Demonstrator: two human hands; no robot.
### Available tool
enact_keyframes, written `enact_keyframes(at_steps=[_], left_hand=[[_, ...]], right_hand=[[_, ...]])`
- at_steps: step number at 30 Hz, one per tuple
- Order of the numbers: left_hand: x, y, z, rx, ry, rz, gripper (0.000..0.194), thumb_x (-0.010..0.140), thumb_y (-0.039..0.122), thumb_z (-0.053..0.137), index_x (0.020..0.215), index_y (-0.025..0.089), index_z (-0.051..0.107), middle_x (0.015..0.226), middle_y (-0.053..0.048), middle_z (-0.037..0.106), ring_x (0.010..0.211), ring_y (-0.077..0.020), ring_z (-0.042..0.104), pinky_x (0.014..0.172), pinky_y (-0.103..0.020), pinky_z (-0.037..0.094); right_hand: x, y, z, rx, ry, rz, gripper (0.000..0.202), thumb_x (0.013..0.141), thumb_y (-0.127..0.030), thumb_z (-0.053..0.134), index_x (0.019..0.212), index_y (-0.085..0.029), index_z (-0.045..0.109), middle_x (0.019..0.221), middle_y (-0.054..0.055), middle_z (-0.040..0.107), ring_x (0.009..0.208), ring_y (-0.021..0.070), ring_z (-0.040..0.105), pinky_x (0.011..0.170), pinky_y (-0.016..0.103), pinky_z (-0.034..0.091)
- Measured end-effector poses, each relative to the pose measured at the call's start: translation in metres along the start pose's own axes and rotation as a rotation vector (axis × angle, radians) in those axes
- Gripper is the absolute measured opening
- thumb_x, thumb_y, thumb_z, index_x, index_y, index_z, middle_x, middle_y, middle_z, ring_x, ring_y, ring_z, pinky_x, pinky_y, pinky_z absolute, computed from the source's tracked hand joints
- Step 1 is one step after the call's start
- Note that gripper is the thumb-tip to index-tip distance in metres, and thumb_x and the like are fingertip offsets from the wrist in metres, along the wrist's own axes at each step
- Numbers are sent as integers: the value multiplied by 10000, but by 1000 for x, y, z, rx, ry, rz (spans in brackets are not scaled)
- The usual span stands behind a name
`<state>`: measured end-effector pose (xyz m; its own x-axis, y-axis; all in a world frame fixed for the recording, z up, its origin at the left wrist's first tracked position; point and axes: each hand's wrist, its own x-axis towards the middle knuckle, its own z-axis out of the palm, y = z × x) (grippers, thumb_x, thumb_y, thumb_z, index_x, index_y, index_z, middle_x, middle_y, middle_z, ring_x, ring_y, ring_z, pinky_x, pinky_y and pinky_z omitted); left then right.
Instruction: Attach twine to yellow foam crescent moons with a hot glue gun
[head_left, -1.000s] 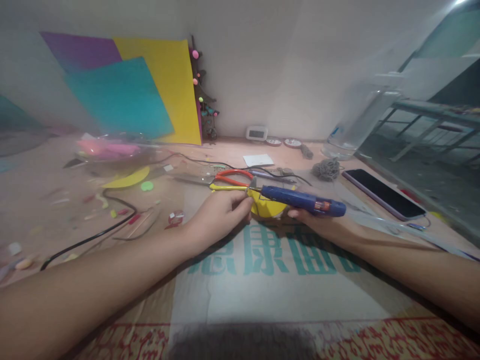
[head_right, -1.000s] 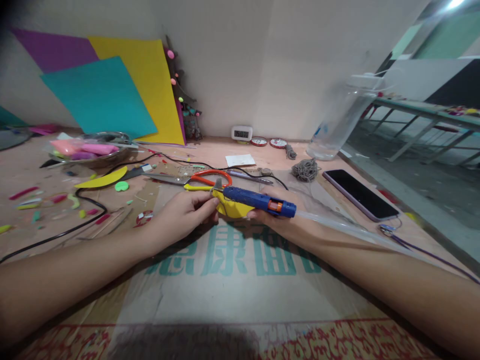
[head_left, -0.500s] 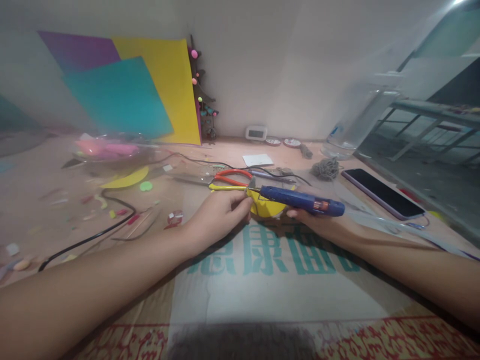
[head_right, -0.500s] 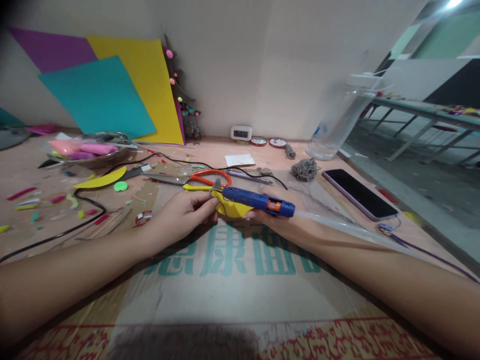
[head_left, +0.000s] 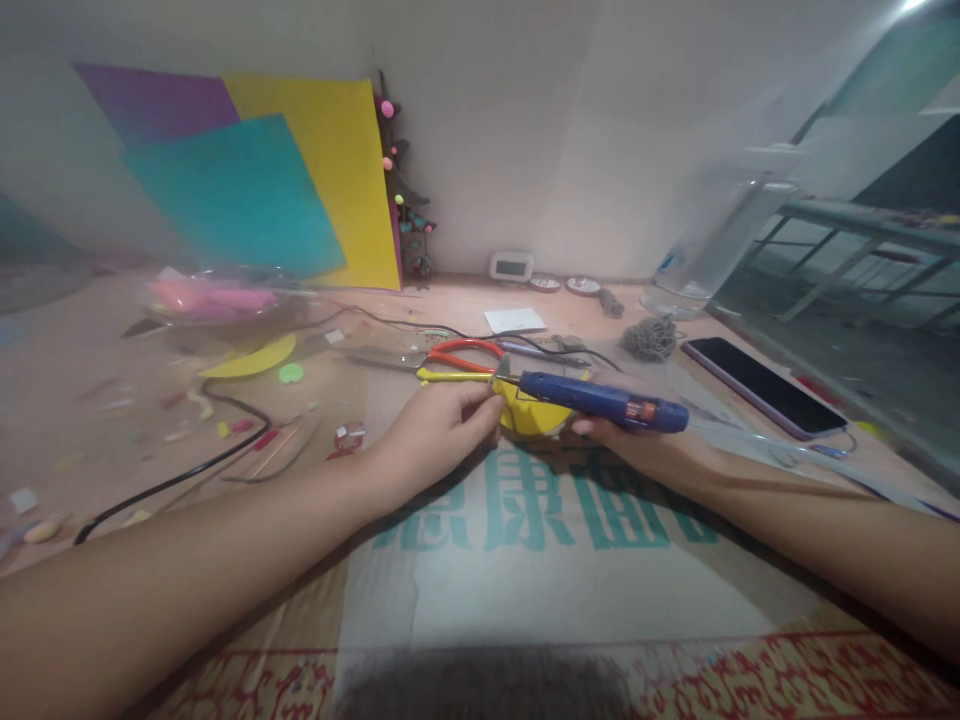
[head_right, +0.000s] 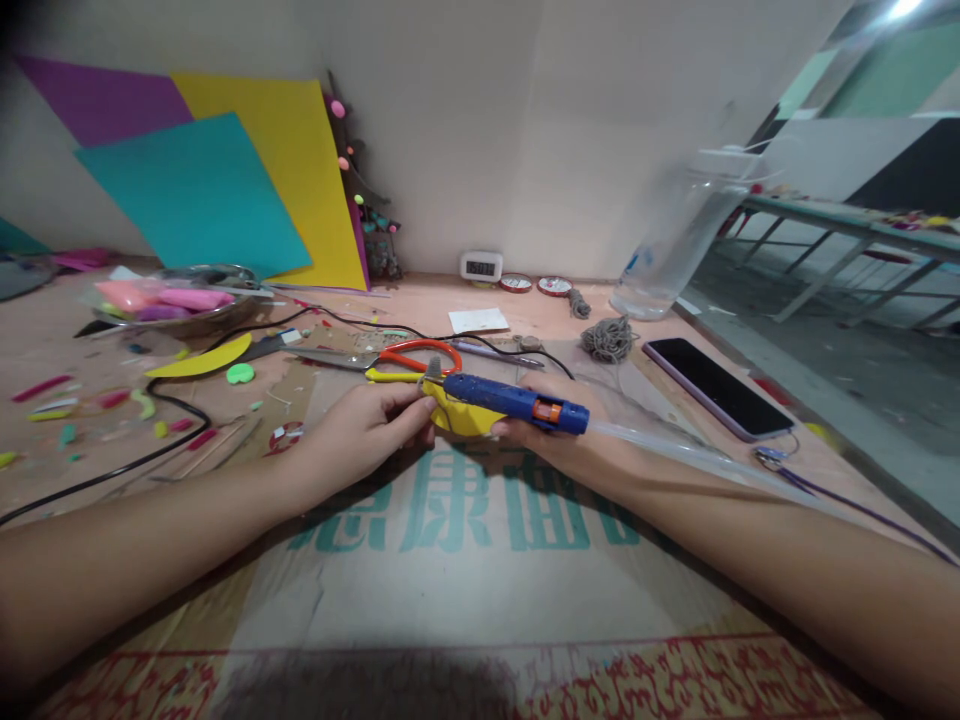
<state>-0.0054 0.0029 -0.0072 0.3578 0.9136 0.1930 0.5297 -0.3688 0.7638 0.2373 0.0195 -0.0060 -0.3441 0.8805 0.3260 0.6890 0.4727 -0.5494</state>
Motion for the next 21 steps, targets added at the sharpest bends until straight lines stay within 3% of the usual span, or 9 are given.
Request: enact_keyframes(at_steps=[15, 21], left_hand=[[1, -1, 1, -13, 6, 4, 349, 951, 321, 437, 697, 178, 627, 650, 39, 648, 587, -113, 559, 617, -229, 389], [1, 0, 0, -25, 4, -3, 345, 954, 323, 434, 703, 179, 623, 651, 41, 655, 578, -111, 566, 615, -227, 397]], right_hand=[[1, -12, -1, 42, 12, 146, 259, 734, -506, 633, 708, -251, 595, 683, 20, 642, 647, 224, 606, 579, 336, 481], [-1, -8, 0, 36, 43, 120, 267, 721, -522, 654, 744, -259, 619, 688, 17, 652, 629, 225, 613, 577, 343, 498]])
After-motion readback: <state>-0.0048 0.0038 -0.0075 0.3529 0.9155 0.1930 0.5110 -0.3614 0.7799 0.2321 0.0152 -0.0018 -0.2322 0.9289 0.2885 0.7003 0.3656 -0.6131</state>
